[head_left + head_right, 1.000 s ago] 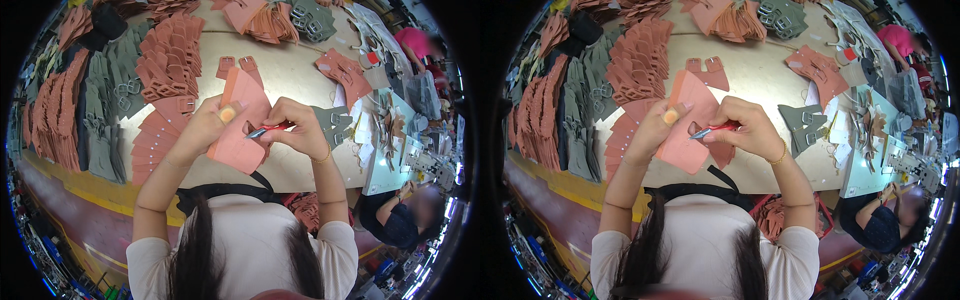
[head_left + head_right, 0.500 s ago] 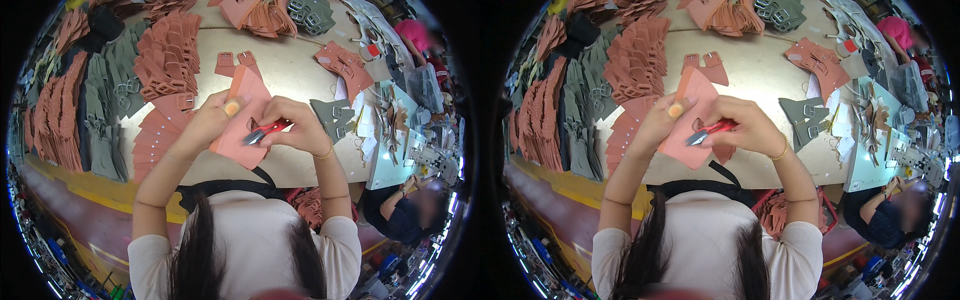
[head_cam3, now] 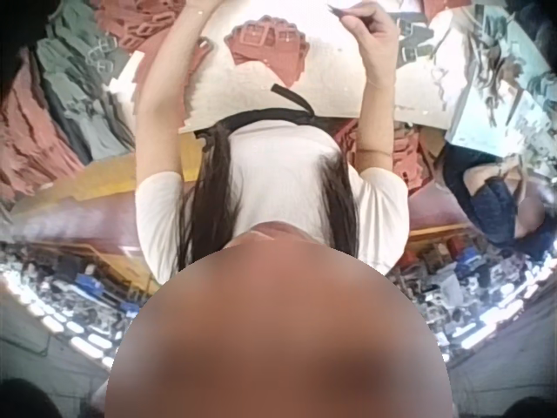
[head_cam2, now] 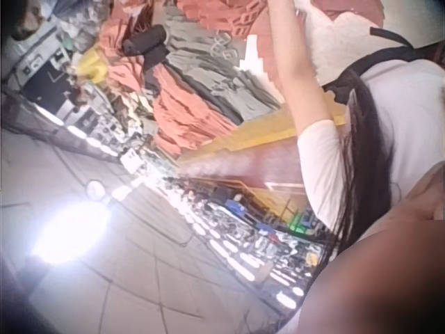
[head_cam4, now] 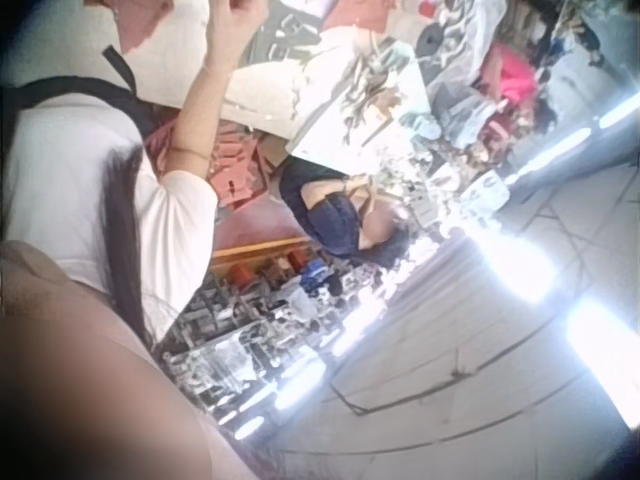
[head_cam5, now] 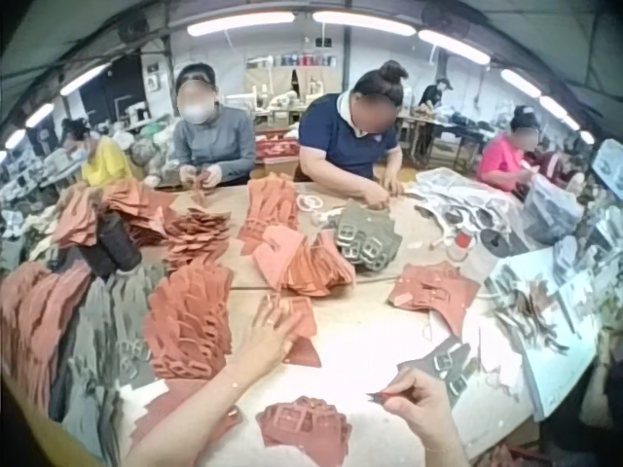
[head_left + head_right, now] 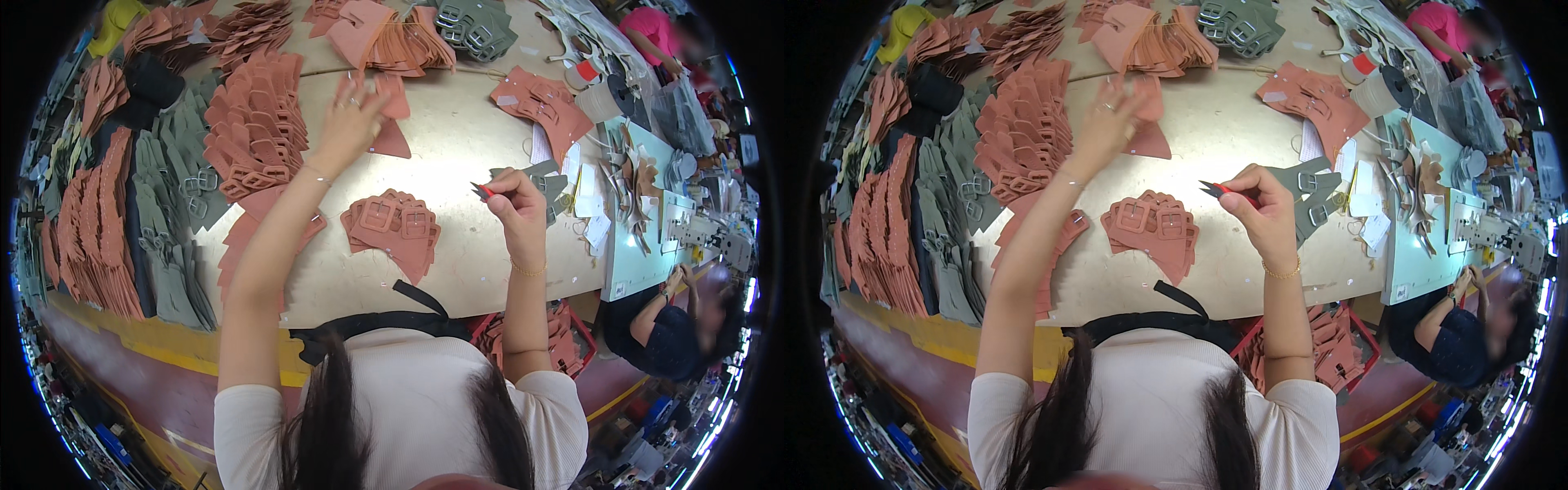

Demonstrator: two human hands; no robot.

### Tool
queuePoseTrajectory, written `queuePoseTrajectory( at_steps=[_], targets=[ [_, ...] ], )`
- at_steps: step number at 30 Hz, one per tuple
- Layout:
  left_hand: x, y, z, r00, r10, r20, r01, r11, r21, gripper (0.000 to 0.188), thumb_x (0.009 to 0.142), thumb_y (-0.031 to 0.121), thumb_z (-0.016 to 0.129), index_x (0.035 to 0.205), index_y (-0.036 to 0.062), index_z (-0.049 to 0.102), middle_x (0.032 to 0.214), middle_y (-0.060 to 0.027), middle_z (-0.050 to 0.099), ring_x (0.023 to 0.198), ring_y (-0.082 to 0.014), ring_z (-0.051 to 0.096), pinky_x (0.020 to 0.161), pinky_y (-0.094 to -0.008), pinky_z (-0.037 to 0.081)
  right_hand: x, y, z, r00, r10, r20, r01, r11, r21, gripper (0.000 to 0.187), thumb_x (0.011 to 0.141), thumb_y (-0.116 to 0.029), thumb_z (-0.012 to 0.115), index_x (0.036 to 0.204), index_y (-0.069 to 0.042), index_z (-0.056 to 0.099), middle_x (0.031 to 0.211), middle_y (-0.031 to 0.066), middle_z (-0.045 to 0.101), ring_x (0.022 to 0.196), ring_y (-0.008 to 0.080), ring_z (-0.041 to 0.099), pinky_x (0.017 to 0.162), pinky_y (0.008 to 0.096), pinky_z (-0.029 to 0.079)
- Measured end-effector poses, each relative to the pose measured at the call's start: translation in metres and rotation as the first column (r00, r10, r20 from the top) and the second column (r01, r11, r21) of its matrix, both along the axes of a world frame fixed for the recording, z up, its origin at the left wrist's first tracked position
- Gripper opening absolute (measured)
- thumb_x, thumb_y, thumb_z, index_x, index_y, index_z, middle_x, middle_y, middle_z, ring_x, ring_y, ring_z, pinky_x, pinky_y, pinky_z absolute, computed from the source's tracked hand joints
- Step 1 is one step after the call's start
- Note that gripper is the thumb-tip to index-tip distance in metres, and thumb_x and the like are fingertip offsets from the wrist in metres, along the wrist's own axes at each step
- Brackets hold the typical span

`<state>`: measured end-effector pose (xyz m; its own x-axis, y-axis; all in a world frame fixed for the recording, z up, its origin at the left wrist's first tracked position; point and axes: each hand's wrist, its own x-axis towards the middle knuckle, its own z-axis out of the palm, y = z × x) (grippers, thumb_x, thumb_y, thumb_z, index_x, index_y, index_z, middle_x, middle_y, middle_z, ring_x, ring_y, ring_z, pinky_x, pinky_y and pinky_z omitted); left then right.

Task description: The person repeatedly picks up reddish-brown fabric pieces with attached metal buckles and uses red-handled shears to trim edges and remove excess material. Trimmed pieces are placed into a growing stack on the table. The person handles pieces one at a time, rotating them as needed to access different edges.

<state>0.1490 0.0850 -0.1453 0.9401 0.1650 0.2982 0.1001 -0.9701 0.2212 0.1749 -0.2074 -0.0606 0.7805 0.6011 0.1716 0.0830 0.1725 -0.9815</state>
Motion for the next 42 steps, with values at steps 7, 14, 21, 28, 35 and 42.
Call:
queuePoseTrajectory(
  at_steps=[7,14,21,28,35,42],
  targets=[
    [-0.012,-0.018,-0.073,0.975,0.021,-0.22,0.004,0.994,0.113,0.063,0.094,0.054,0.043,0.15,0.0275,0.03,0.157,-0.0153,0.017,0.146,-0.0364,0.011,0.114,-0.0581,0.003,0.001,-0.02,-0.007,0.998,-0.06,-0.005,0.059,0.995,-0.081,0.019,0.084,-0.012,0.073,0.092,-0.001,0.06,0.084,-0.0003,0.057,0.074,0.0052,0.051,0.067,0.0186,0.041],
    [-0.041,-0.033,-0.039,0.902,-0.101,-0.419,0.052,0.99,-0.128,0.06,0.089,0.047,0.054,0.144,0.0251,0.041,0.15,-0.0168,0.031,0.139,-0.0361,0.025,0.111,-0.0603,0.014,-0.011,-0.006,-0.017,0.988,-0.04,-0.149,0.029,0.997,-0.078,0.023,0.086,-0.017,0.072,0.098,-0.002,0.059,0.085,-0.0025,0.058,0.073,0.003,0.049,0.066,0.017,0.04],
    [-0.008,0.014,-0.039,0.948,0.208,-0.24,-0.28,0.904,-0.322,0.053,0.078,0.023,0.071,0.123,0.0007,0.055,0.113,-0.0223,0.058,0.109,-0.0373,0.055,0.092,-0.0424,0.046,-0.02,-0.006,-0.02,0.99,-0.036,-0.135,0.011,0.985,-0.175,0.035,0.088,-0.033,0.07,0.104,-0.003,0.058,0.082,-0.0039,0.054,0.071,0.0033,0.043,0.062,0.0179,0.034],
    [-0.003,0.01,-0.028,0.947,0.2,-0.249,-0.31,0.77,-0.558,0.047,0.071,0.021,0.082,0.105,0.0002,0.057,0.09,-0.0193,0.066,0.084,-0.03,0.066,0.071,-0.0384,0.051,-0.019,-0.016,-0.022,0.985,-0.057,-0.163,0.024,0.98,-0.195,0.024,0.089,-0.02,0.07,0.1,-0.001,0.06,0.082,-0.0046,0.056,0.071,0.0012,0.045,0.064,0.0166,0.037],
    [-0.039,0.001,-0.03,0.902,0.238,-0.359,-0.419,0.677,-0.604,0.047,0.072,0.022,0.081,0.107,0.0006,0.057,0.077,-0.0104,0.058,0.069,-0.0208,0.057,0.065,-0.0342,0.049,-0.021,-0.01,-0.027,0.982,-0.031,-0.184,-0.005,0.982,-0.189,0.024,0.091,-0.022,0.068,0.1,-0.001,0.06,0.083,-0.0043,0.057,0.071,0.0011,0.046,0.064,0.0166,0.037],
    [-0.086,-0.041,0.013,0.964,0.158,-0.215,-0.263,0.707,-0.657,0.049,0.077,0.023,0.077,0.114,-0.0003,0.055,0.105,-0.0194,0.055,0.094,-0.0325,0.057,0.08,-0.0403,0.046,-0.022,-0.008,-0.03,0.967,-0.067,-0.245,0.025,0.985,-0.172,0.035,0.1,-0.03,0.051,0.116,0.0,0.058,0.083,-0.0017,0.051,0.06,0.0034,0.035,0.054,0.0164,0.029]
  ],
)
